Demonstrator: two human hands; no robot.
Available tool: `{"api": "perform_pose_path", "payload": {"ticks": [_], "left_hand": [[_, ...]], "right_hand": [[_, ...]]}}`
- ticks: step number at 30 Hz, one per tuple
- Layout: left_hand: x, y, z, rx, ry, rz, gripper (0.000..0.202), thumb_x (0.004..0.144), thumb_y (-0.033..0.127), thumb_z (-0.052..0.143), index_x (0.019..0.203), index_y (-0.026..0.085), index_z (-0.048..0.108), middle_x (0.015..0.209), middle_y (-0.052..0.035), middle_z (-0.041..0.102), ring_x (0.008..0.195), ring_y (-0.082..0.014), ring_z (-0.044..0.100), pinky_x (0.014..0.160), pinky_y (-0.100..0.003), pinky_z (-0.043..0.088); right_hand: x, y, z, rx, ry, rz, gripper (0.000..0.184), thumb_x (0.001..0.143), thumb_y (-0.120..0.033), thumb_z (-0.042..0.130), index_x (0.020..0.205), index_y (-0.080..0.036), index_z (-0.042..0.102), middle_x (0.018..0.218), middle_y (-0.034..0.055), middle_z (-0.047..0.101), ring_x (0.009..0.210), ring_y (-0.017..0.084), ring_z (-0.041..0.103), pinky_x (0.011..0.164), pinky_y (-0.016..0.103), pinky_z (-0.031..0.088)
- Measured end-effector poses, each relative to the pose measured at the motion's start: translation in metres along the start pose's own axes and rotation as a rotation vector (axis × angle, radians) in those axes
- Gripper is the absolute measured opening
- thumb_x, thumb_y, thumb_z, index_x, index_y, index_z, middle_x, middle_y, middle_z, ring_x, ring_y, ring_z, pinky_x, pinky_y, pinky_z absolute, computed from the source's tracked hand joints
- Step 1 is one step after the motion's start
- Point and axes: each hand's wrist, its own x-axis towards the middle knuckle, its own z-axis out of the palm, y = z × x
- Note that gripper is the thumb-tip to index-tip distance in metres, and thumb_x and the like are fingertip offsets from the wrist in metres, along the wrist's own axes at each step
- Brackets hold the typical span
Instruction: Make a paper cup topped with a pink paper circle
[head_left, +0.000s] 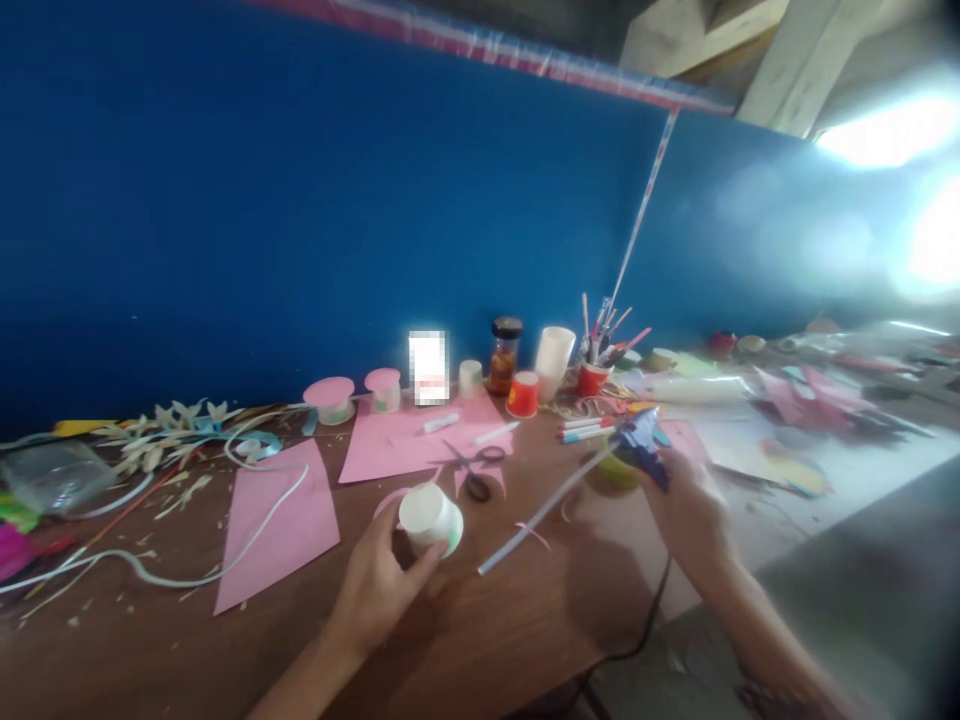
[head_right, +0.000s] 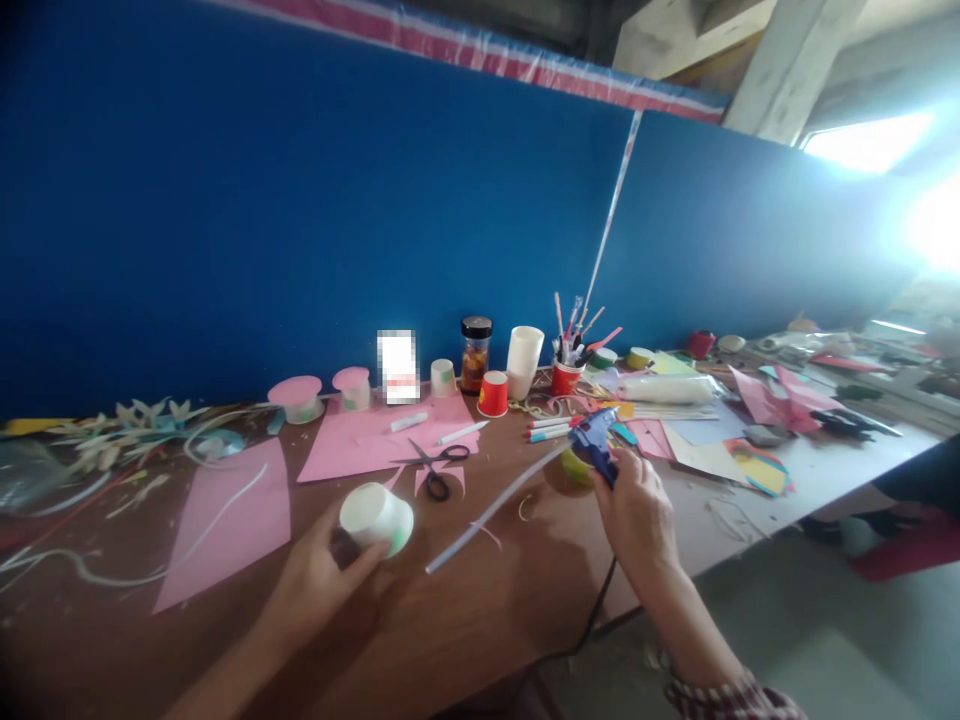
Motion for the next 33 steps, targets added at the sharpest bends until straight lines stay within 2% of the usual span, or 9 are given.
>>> {"api": "perform_pose_path", "payload": {"ticks": [2,5,9,11,13,16,21,27,33], "left_hand": [[0.002,0.002,-0.002,-0.088,-0.017,-0.075,0.061,0.074,0.043,0.069,0.125,0.016,0.051,0.112,-0.0124,0.068,0.098,-0.0282,0.068,0.086,-0.044,0.055],[0.006,0.008,0.001,-0.277,-0.054,-0.132,0.060,0.074,0.040,0.070,0.126,0.016,0.051,0.114,-0.0128,0.068,0.098,-0.0274,0.068,0.085,-0.042,0.056],[0.012,0.018,0.019,-0.469,-0.095,-0.139,0.054,0.073,0.030,0.070,0.122,0.016,0.052,0.119,-0.0129,0.065,0.107,-0.0272,0.065,0.092,-0.042,0.053],[0.013,0.021,0.029,-0.526,-0.125,-0.149,0.058,0.072,0.027,0.070,0.125,0.016,0.049,0.120,-0.0126,0.064,0.108,-0.0264,0.064,0.093,-0.042,0.052],[0.014,0.020,0.036,-0.613,-0.124,-0.134,0.061,0.071,0.026,0.071,0.127,0.017,0.046,0.124,-0.0130,0.062,0.110,-0.0260,0.062,0.093,-0.041,0.052],[0.014,0.014,0.038,-0.662,-0.092,-0.135,0.055,0.071,0.028,0.072,0.119,0.015,0.051,0.118,-0.0132,0.065,0.106,-0.0264,0.064,0.091,-0.040,0.053],[0.013,0.005,0.032,-0.653,-0.059,-0.128,0.041,0.074,0.031,0.069,0.110,0.015,0.057,0.105,-0.0102,0.068,0.096,-0.0245,0.067,0.084,-0.038,0.054],[0.012,0.005,0.034,-0.697,-0.125,-0.117,0.053,0.074,0.031,0.071,0.121,0.014,0.054,0.114,-0.0130,0.066,0.101,-0.0258,0.065,0.087,-0.039,0.054],[0.011,0.007,0.034,-0.766,-0.150,-0.122,0.055,0.072,0.031,0.073,0.121,0.012,0.054,0.116,-0.0146,0.067,0.105,-0.0267,0.064,0.090,-0.039,0.052]], "right_hand": [[0.002,0.003,-0.006,0.112,0.066,0.061,0.035,0.090,-0.041,0.048,0.113,-0.016,0.057,0.107,0.0173,0.064,0.096,0.033,0.060,0.080,0.043,0.048],[0.006,0.000,-0.015,0.366,0.044,0.239,0.034,0.086,-0.046,0.052,0.105,-0.019,0.061,0.099,0.0144,0.066,0.091,0.032,0.061,0.079,0.043,0.048],[0.006,-0.027,-0.020,0.844,-0.063,0.387,0.031,0.087,-0.052,0.050,0.096,-0.023,0.057,0.085,0.0062,0.066,0.074,0.023,0.062,0.065,0.035,0.052],[0.001,-0.046,-0.021,1.147,-0.161,0.524,0.033,0.085,-0.055,0.055,0.094,-0.024,0.057,0.078,0.0025,0.064,0.063,0.019,0.060,0.053,0.028,0.050],[-0.007,-0.064,-0.023,1.305,-0.261,0.617,0.036,0.081,-0.057,0.061,0.092,-0.022,0.060,0.075,0.0016,0.063,0.058,0.016,0.058,0.045,0.023,0.045],[-0.019,-0.085,-0.025,1.360,-0.385,0.642,0.041,0.077,-0.059,0.068,0.088,-0.020,0.062,0.068,0.0001,0.060,0.051,0.012,0.053,0.040,0.019,0.040],[-0.032,-0.106,-0.030,1.329,-0.557,0.552,0.046,0.075,-0.065,0.065,0.082,-0.020,0.062,0.062,0.0006,0.059,0.047,0.012,0.051,0.036,0.018,0.037],[-0.038,-0.119,-0.032,1.293,-0.622,0.478,0.046,0.078,-0.066,0.063,0.081,-0.020,0.059,0.058,-0.0011,0.056,0.045,0.010,0.046,0.036,0.017,0.034],[-0.041,-0.119,-0.030,1.280,-0.641,0.451,0.044,0.081,-0.064,0.060,0.080,-0.020,0.057,0.060,-0.0015,0.055,0.046,0.009,0.044,0.038,0.016,0.033]]}}
